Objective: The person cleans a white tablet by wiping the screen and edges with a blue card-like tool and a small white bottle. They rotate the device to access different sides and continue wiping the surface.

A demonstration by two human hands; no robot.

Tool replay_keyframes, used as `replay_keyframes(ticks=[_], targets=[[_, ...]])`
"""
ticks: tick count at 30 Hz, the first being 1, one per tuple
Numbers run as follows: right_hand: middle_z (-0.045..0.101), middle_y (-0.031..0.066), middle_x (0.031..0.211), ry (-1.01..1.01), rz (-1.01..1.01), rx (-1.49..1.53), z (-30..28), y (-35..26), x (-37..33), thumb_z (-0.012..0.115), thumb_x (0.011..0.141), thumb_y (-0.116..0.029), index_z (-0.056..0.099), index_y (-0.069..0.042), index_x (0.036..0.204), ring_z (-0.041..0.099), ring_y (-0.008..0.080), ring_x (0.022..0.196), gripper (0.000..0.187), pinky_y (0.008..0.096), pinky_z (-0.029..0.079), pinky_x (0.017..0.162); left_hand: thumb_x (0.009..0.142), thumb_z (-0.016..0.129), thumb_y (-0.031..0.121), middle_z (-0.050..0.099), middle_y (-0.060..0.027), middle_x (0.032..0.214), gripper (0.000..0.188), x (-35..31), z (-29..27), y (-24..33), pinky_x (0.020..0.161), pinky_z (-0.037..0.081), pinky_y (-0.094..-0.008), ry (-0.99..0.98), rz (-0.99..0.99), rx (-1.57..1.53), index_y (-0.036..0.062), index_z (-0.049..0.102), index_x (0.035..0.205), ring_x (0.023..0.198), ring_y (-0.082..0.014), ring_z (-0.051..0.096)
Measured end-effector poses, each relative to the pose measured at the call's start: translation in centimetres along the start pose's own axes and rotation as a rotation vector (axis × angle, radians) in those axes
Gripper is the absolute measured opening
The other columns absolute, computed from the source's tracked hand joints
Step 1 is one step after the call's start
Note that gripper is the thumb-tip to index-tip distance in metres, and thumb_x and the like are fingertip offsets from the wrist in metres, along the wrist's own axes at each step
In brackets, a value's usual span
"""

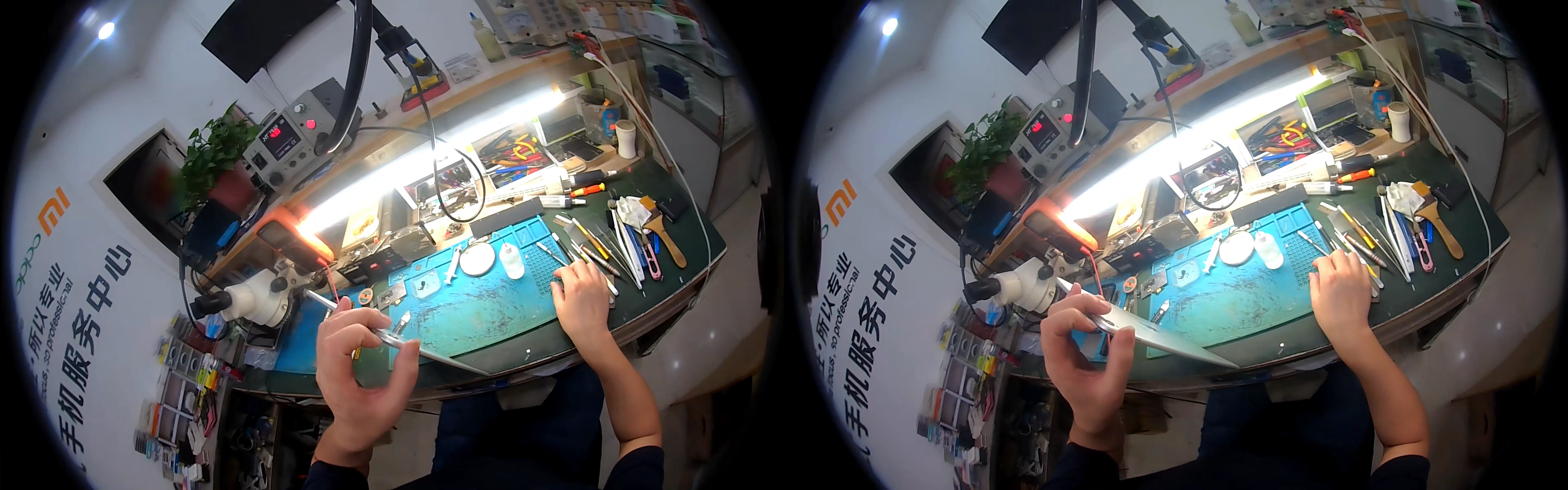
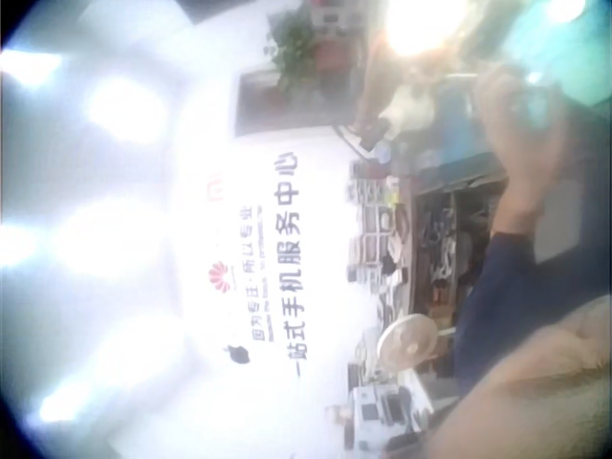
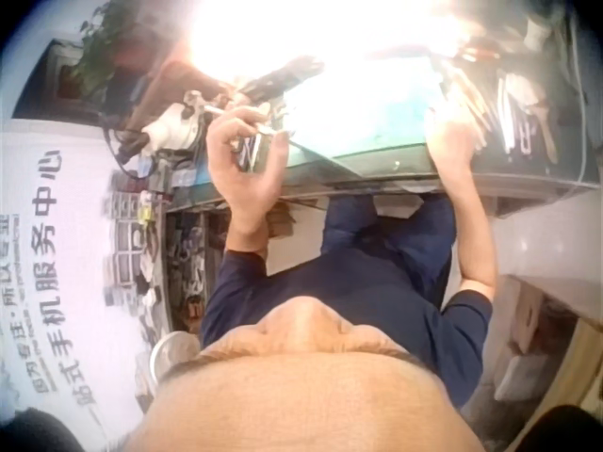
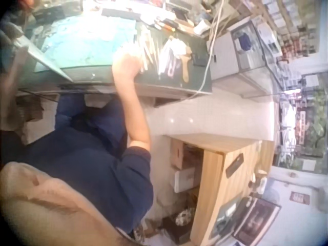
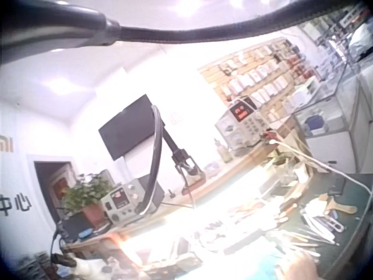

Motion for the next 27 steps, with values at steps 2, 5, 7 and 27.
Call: replay_keyframes(ticks=[2, 5, 7, 27], targets=[[0.062, 0.0052, 0.099, -0.012, -0.004, -0.011, 0.1, 0.0, 0.1, 0.081, 0.085, -0.018, 0.072, -0.011, 0.098, 0.06, 0.0257, 0.1, 0.017, 0.0407, 0.048, 0.088, 0.079, 0.085, 0.004, 0.067, -0.0116, 0.107, 0.043, -0.1, -0.2, 0.1, 0.112, 0.043, -0.0535, -0.001, 0.002, 0.011, 0.0085, 0.051, 0.105, 0.101, -0.0275, 0.063], [0.062, 0.0051, 0.098, -0.013, -0.008, -0.021, 0.1, 0.0, 0.0, 0.081, 0.085, -0.019, 0.073, -0.011, 0.098, 0.06, 0.0256, 0.099, 0.018, 0.0408, 0.048, 0.087, 0.08, 0.085, 0.004, 0.067, -0.0117, 0.107, 0.042, -0.1, -0.2, 0.1, 0.111, 0.043, -0.0532, -0.006, 0.005, 0.015, 0.0085, 0.051, 0.105, 0.101, -0.0275, 0.063], [0.062, 0.005, 0.098, -0.004, -0.01, -0.015, 0.1, 0.0, 0.0, 0.082, 0.085, -0.019, 0.072, -0.011, 0.097, 0.061, 0.0255, 0.099, 0.018, 0.0408, 0.048, 0.087, 0.08, 0.085, 0.005, 0.067, -0.0117, 0.107, 0.042, 0.0, -0.2, 0.3, 0.111, 0.043, -0.0531, -0.008, 0.012, 0.017, 0.0084, 0.051, 0.105, 0.1, -0.0276, 0.063], [0.061, 0.0054, 0.098, 0.109, -0.026, 0.002, -1.8, -1.0, 0.2, 0.081, 0.085, -0.017, 0.07, -0.01, 0.102, 0.06, 0.0258, 0.099, 0.021, 0.0407, 0.048, 0.087, 0.093, 0.07, 0.002, 0.068, -0.0125, 0.109, 0.022, 0.4, 0.3, 0.3, 0.122, 0.03, -0.0617, -0.079, -0.025, -0.039, 0.0071, 0.053, 0.105, 0.105, -0.0285, 0.063]])
Point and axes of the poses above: each hand's wrist, its own x-axis towards the middle knuckle, its own z-axis out of the palm, y = z × x, the point moved 7 cm from there along x, towards the middle knuckle
